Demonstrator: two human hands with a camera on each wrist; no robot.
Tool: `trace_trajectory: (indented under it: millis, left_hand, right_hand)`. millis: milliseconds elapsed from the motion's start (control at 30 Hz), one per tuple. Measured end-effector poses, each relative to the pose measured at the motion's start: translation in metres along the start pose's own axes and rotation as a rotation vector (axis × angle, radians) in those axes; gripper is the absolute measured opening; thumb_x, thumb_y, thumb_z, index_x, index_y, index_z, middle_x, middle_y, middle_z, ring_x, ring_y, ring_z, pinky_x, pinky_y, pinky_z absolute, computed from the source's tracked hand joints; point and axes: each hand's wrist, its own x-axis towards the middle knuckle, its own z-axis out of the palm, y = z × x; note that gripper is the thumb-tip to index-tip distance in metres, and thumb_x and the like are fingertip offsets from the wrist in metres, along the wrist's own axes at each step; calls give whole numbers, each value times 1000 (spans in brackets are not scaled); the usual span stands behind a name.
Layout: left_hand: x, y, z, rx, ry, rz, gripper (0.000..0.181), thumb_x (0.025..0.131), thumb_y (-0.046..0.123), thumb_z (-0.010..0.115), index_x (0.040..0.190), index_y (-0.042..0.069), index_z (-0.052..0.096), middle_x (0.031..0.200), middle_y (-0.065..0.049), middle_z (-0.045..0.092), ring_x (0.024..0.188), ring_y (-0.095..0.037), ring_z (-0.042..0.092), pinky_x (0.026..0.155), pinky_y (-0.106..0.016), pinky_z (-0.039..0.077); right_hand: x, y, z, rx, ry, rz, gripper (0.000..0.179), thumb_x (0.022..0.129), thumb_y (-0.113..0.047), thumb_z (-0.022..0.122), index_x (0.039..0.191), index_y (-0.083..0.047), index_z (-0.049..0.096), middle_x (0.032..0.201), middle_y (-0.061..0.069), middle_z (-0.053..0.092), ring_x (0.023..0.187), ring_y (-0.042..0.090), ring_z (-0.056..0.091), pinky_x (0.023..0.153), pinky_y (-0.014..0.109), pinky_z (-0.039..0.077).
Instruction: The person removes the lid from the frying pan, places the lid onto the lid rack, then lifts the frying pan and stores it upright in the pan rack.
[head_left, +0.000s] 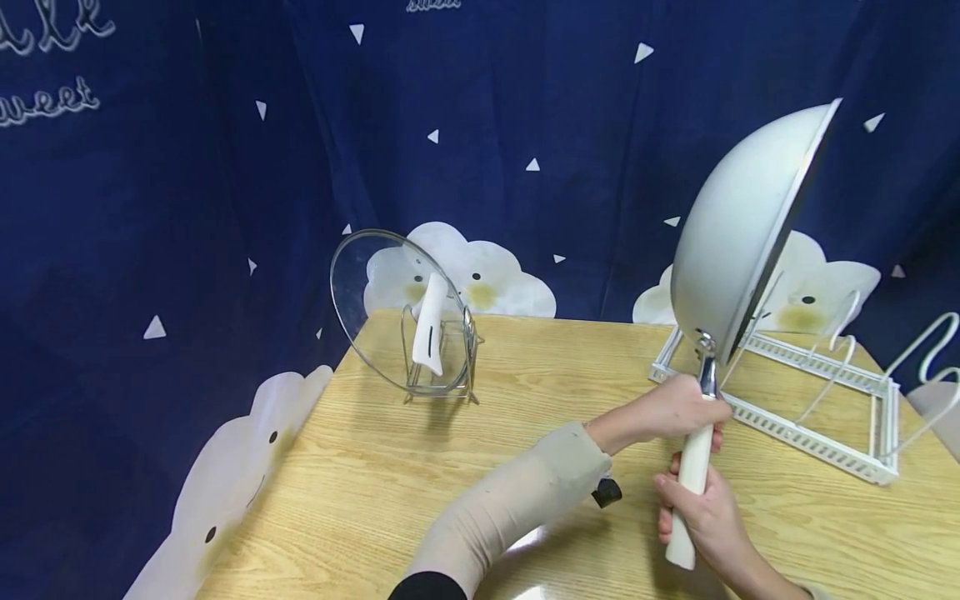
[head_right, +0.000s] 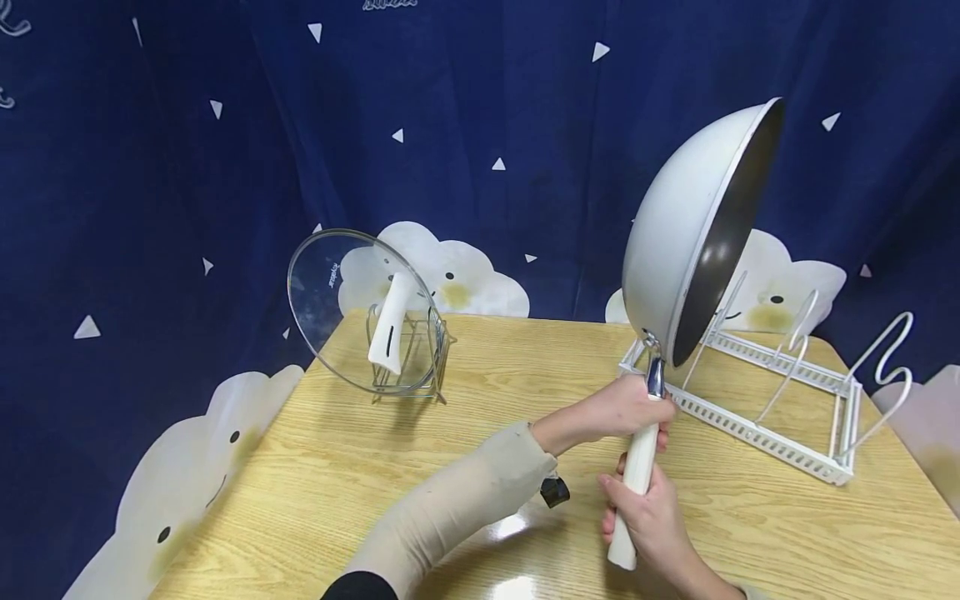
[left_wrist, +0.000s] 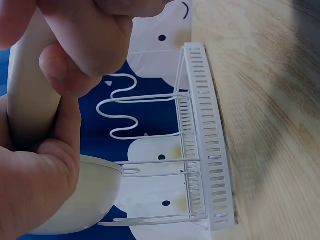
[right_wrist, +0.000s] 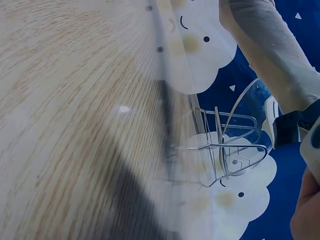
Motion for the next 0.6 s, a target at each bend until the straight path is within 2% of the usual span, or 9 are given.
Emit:
trace_trajectory:
  millis: [167, 600]
  left_hand:
    - [2, -1, 0, -14, -19, -2, 23, 87, 8, 59, 65, 3, 55, 53, -5, 59, 46, -15, 60, 50, -21, 49]
    - [8, -2, 6, 11, -55, 5, 25, 89, 11, 60, 66, 1, 59, 55, -5, 61, 49, -14, 60, 55, -19, 48]
  right_hand:
    - [0, -1, -1, 36, -11, -3, 14, 90, 15, 44, 96, 5, 34, 61, -3, 52, 42, 9, 55, 33, 30, 46]
    - [-2, -2, -9, 156, -79, -27, 20, 93, 14, 39, 98, -6, 41, 62, -4, 54, 45, 8, 56, 35, 26, 47]
